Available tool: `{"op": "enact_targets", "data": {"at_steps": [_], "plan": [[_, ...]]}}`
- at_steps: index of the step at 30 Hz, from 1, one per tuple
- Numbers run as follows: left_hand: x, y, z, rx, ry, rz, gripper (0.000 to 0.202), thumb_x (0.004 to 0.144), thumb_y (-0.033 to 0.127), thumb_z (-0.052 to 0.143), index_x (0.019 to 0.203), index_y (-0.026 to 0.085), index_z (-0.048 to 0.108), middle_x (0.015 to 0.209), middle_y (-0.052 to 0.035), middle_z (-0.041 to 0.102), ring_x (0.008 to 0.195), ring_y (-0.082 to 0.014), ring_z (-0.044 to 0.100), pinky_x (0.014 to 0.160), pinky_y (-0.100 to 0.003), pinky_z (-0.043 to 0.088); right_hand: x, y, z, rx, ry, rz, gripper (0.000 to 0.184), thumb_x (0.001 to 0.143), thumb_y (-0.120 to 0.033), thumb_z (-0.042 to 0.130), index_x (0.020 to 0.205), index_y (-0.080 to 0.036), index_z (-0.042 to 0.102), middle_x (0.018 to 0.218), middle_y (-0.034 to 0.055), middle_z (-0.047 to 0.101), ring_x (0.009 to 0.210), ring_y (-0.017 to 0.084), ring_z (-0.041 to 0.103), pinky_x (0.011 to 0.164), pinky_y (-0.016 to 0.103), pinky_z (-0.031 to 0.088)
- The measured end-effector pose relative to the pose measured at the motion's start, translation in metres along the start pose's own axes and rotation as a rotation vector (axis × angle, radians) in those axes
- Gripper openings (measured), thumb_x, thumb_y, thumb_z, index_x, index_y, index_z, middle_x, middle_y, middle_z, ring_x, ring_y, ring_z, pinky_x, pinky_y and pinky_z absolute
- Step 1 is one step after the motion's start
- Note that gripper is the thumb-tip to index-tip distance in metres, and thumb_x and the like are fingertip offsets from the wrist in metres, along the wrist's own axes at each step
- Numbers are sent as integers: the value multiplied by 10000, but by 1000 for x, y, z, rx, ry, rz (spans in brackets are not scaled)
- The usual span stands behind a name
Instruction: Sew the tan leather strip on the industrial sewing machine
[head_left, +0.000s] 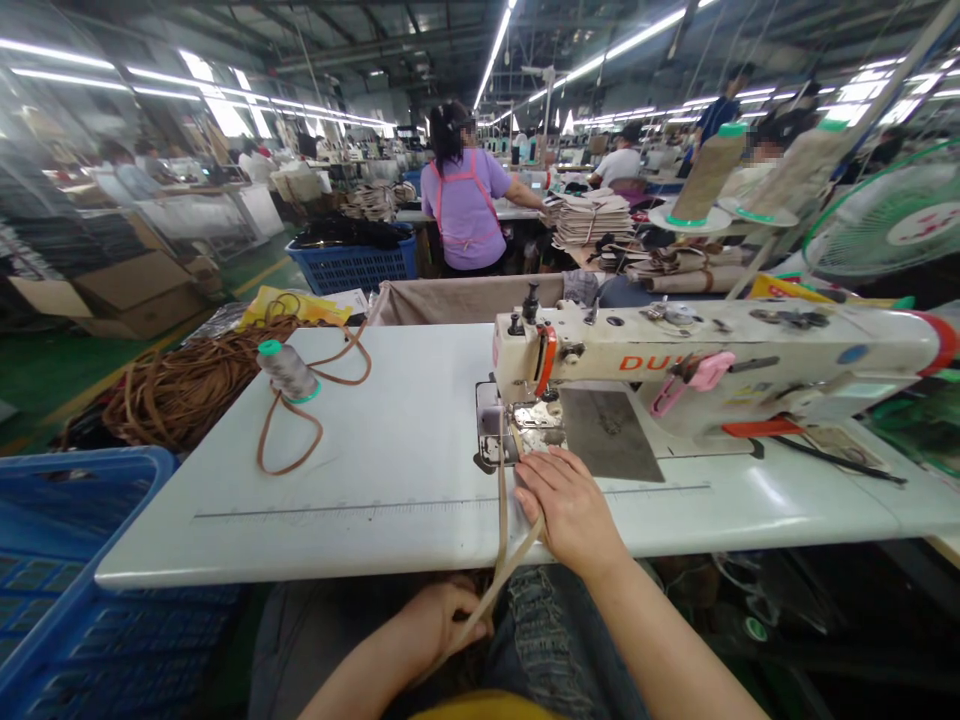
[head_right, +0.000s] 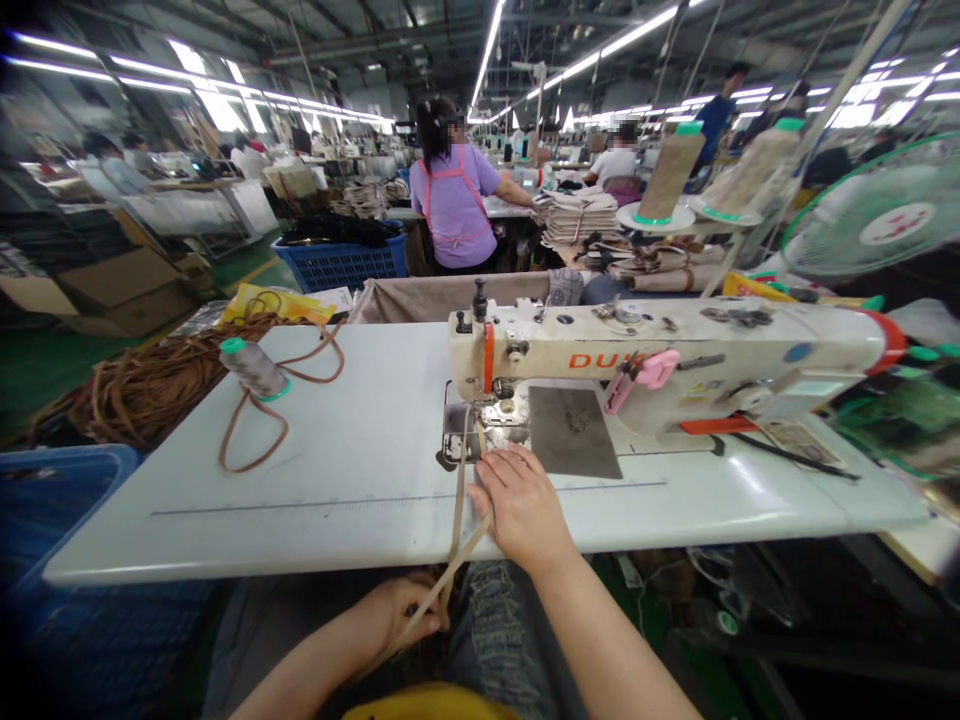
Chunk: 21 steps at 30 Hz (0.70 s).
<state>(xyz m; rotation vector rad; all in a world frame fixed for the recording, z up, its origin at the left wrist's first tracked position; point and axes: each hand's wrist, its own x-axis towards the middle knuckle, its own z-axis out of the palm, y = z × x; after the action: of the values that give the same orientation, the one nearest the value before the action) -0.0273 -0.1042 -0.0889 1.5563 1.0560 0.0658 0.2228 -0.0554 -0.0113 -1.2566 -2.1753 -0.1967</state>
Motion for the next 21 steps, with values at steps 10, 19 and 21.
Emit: {"op": "enact_targets", "data": {"at_steps": [10, 19, 21], "plan": [[2, 4, 4, -155, 51, -6, 447, 845, 533, 683, 985, 132, 823, 1031, -107, 794, 1043, -308, 702, 945, -356, 520, -1, 0, 1, -7, -7, 6, 283, 1085, -317, 520, 1177, -169, 743, 1224, 105, 769, 1160, 255, 691, 1152, 486, 476], [-8, 23, 0, -197, 58, 35, 501, 828, 447, 689, 1235, 164, 764, 1206, -75, 781, 1155, -292, 672, 1055, -344, 467, -1, 1, 3, -3, 5, -4, 272, 1083, -309, 530, 1178, -159, 737, 1225, 112, 768, 1152, 260, 698, 1149, 494, 474], [-6, 24, 1, -154, 67, 15, 465, 848, 503, 647, 1072, 125, 799, 1059, -92, 797, 1038, -288, 693, 966, -342, 503, -1, 1, 3, -5, 5, -6, 275, 1084, -310, 530, 1183, -156, 735, 1227, 112, 768, 1153, 261, 697, 1147, 494, 475]]}}
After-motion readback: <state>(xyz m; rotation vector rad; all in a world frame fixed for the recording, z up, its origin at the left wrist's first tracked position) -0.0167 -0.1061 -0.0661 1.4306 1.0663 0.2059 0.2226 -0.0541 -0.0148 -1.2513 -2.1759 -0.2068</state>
